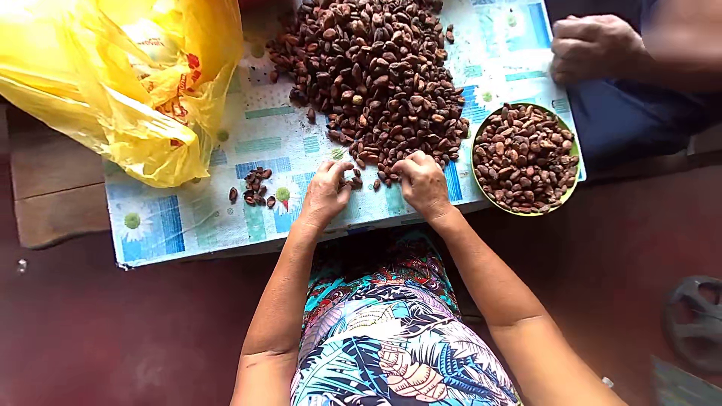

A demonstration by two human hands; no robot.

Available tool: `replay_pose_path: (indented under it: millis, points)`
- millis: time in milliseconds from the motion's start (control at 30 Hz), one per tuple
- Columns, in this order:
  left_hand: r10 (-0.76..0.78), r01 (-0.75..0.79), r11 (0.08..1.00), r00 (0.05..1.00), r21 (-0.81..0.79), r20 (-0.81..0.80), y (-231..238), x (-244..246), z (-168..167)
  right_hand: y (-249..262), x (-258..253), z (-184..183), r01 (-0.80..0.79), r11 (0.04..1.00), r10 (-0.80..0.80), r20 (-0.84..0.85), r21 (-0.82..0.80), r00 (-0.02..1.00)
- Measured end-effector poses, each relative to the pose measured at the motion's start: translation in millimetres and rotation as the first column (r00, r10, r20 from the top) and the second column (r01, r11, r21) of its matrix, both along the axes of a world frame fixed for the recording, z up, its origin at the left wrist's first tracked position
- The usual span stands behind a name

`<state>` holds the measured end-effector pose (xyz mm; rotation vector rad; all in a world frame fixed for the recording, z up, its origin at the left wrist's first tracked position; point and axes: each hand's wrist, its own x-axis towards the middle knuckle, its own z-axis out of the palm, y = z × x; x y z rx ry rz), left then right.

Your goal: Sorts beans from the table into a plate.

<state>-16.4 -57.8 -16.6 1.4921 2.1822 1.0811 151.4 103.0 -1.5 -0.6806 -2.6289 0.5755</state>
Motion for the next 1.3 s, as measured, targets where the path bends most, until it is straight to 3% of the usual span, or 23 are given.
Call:
replay_pose_path:
  millis: [100,200,300,433,633,767,900,1033,1200,1267,1300]
  points:
    - [0.026,-0.025,0.999,0.999,-0.022,0.024,1.8,1.1,-0.2,2.7,-4.4,5.7,-0.015,0.999,0.012,0.083,0.032,0.996]
    - [0.092,-0.097,0.991,0.994,-0.089,-0.055,10.7,14.0,1.7,-2.6,-10.6,1.8,-0.083,0.990,0.062,0.171,0.118,0.983]
    - [0.137,-0.152,0.985,0.977,-0.080,-0.164,14.5,23.1,-2.8,-4.9,-13.0,-5.2,-0.108,0.977,0.081,0.152,0.182,0.985]
    - [0.085,-0.099,0.993,0.980,-0.068,-0.180,5.1,19.7,-0.6,1.9,-7.5,-6.1,-0.103,0.980,0.084,0.114,0.169,0.990]
    - [0.069,-0.168,0.931,0.952,-0.323,-0.298,7.8,28.6,21.3,1.3,0.2,3.0,-0.115,0.971,0.094,0.110,0.208,0.989]
    - [0.028,-0.159,0.882,0.958,-0.444,-0.286,14.3,27.7,33.5,4.0,26.9,23.2,0.018,0.997,-0.023,0.062,0.074,0.998]
    - [-0.027,-0.114,0.774,0.977,-0.623,-0.212,26.4,20.5,51.1,13.3,50.9,21.4,0.137,0.989,-0.136,0.034,-0.047,0.990]
    - [-0.027,-0.081,0.749,0.988,-0.657,-0.153,32.1,12.6,56.6,11.0,59.5,19.2,0.223,0.970,-0.210,0.132,-0.094,0.969]
    - [0.084,-0.078,0.899,0.996,-0.430,-0.005,19.2,-12.8,37.9,11.5,62.7,13.9,0.318,0.930,-0.298,0.127,-0.182,0.946]
    - [0.217,-0.150,0.945,0.953,-0.292,0.213,11.9,-22.4,32.9,18.3,57.6,7.6,0.332,0.923,-0.313,0.121,-0.197,0.942]
    - [0.285,-0.204,0.950,0.877,-0.237,0.388,7.6,-25.7,30.5,19.2,54.8,7.3,0.322,0.926,-0.300,0.133,-0.195,0.945]
